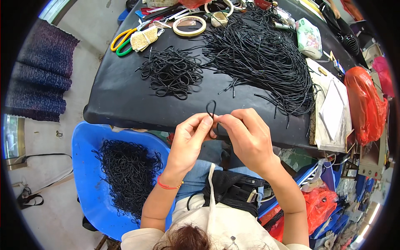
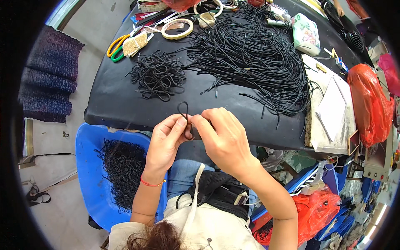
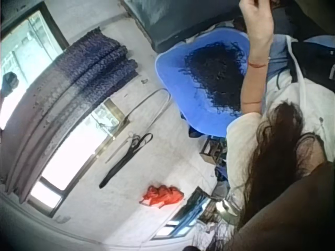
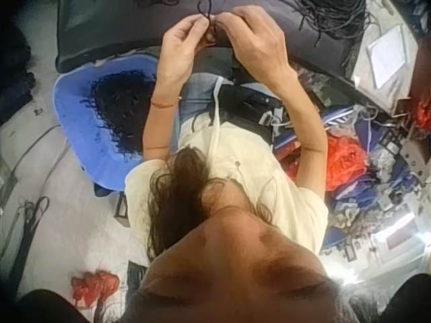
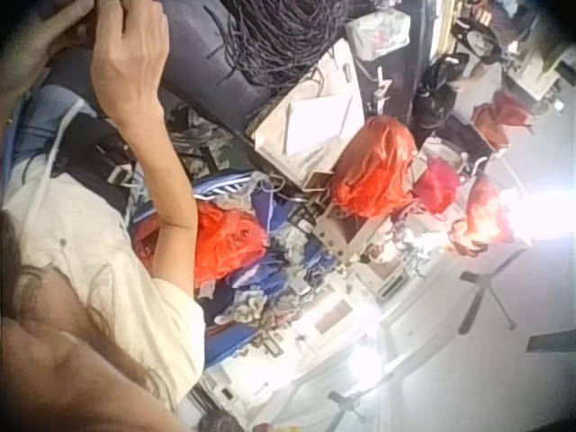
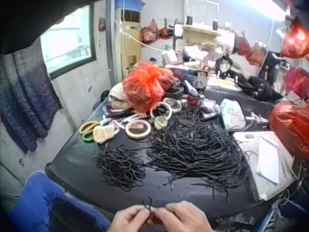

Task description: The person sits at a cluttered workbench and repeatedly picks up black cable ties from a large pile. They loop each tie by hand to form a knot and place the finished items into a blue plastic bin. The process is continuous and repetitive throughout the clip.

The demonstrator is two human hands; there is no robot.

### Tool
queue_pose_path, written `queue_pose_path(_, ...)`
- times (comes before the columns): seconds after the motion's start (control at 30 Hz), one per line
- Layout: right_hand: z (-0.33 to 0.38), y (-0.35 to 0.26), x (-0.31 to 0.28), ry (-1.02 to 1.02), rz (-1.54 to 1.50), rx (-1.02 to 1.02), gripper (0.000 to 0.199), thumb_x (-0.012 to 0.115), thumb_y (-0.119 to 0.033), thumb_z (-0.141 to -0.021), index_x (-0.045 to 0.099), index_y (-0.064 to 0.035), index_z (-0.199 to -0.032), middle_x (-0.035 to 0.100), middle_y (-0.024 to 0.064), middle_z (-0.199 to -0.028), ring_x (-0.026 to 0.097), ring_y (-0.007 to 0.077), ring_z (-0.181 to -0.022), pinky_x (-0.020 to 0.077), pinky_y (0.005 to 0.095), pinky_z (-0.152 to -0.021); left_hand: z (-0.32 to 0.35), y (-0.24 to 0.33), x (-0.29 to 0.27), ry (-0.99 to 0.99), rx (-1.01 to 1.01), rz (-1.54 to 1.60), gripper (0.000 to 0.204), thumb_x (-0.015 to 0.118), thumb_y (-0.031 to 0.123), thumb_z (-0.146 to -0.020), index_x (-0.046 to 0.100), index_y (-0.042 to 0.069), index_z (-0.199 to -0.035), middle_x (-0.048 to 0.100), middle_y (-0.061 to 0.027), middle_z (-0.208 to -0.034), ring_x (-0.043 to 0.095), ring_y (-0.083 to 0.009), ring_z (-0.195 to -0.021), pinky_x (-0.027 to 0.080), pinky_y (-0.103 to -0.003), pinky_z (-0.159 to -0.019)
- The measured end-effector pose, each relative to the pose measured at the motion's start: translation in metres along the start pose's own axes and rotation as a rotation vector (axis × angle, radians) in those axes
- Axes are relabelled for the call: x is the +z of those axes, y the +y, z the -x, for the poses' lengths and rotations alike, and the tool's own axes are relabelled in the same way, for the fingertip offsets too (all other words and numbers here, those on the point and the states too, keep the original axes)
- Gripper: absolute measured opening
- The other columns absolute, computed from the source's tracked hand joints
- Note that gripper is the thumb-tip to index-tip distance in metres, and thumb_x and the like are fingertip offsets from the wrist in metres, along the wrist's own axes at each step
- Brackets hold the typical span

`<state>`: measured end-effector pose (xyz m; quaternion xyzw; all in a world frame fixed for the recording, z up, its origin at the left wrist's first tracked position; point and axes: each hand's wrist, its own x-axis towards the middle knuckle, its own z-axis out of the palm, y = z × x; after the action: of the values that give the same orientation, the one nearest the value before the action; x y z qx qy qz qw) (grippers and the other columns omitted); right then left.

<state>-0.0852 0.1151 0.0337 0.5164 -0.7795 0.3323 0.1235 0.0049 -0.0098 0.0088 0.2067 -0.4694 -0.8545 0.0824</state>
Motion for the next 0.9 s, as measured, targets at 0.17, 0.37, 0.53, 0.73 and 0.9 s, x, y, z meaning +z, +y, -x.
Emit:
queue_pose_path(0.17,0.002,-0.001,0.005,0.044,-0.043,0.022,0.021,0.063,-0.004,-0.068,0.059,-0.002,-0.088,0.052,0.0073,-0.08,0.053,0.0211,-0.069,0.0434,0.0305,-0.058,0.003,-0.001,0.004,-0.052,0.085,-0.17,0.018,0.052,0.012,-0.092,0.06,-0.003,-0.097,0.061,-0.0036,-0.084,0.056,-0.0079,-0.075,0.049,-0.023,-0.07)
queue_pose_path(0.37,0.007,0.002,-0.003,0.056,-0.035,0.087,0.024,0.066,-0.002,-0.065,0.059,-0.002,-0.088,0.052,0.0069,-0.078,0.052,0.0217,-0.068,0.0419,0.0315,-0.059,0.006,0.0,0.001,-0.004,0.109,-0.265,0.017,0.053,0.01,-0.091,0.06,-0.003,-0.099,0.063,-0.0063,-0.091,0.058,-0.0094,-0.079,0.049,-0.024,-0.073)
queue_pose_path(0.53,-0.007,-0.005,-0.035,-0.193,0.116,-0.158,0.024,0.059,-0.005,-0.065,0.058,-0.002,-0.089,0.05,0.0061,-0.076,0.049,0.0197,-0.069,0.0375,0.0309,-0.063,0.009,0.011,-0.007,-0.138,0.342,-1.031,0.013,0.054,0.001,-0.085,0.061,-0.003,-0.095,0.06,-0.0099,-0.085,0.058,-0.0193,-0.074,0.047,-0.029,-0.069)
queue_pose_path(0.73,0.0,0.013,-0.023,-0.119,-0.321,0.274,0.007,0.063,-0.002,-0.077,0.06,-0.0011,-0.084,0.053,0.0093,-0.075,0.053,0.0229,-0.065,0.043,0.0322,-0.057,0.015,0.016,-0.003,-0.132,-0.011,-0.176,0.029,0.06,0.001,-0.083,0.057,-0.001,-0.112,0.06,-0.0055,-0.084,0.058,-0.0115,-0.075,0.049,-0.026,-0.07)
queue_pose_path(0.9,0.013,-0.005,-0.013,-0.142,-0.459,0.403,0.015,0.059,0.001,-0.08,0.062,-0.001,-0.095,0.057,0.0103,-0.076,0.056,0.0171,-0.063,0.0435,0.0269,-0.055,0.006,0.005,-0.005,-0.132,-0.038,0.06,0.025,0.057,0.009,-0.088,0.058,-0.001,-0.11,0.062,-0.0059,-0.089,0.057,-0.0089,-0.075,0.049,-0.024,-0.07)
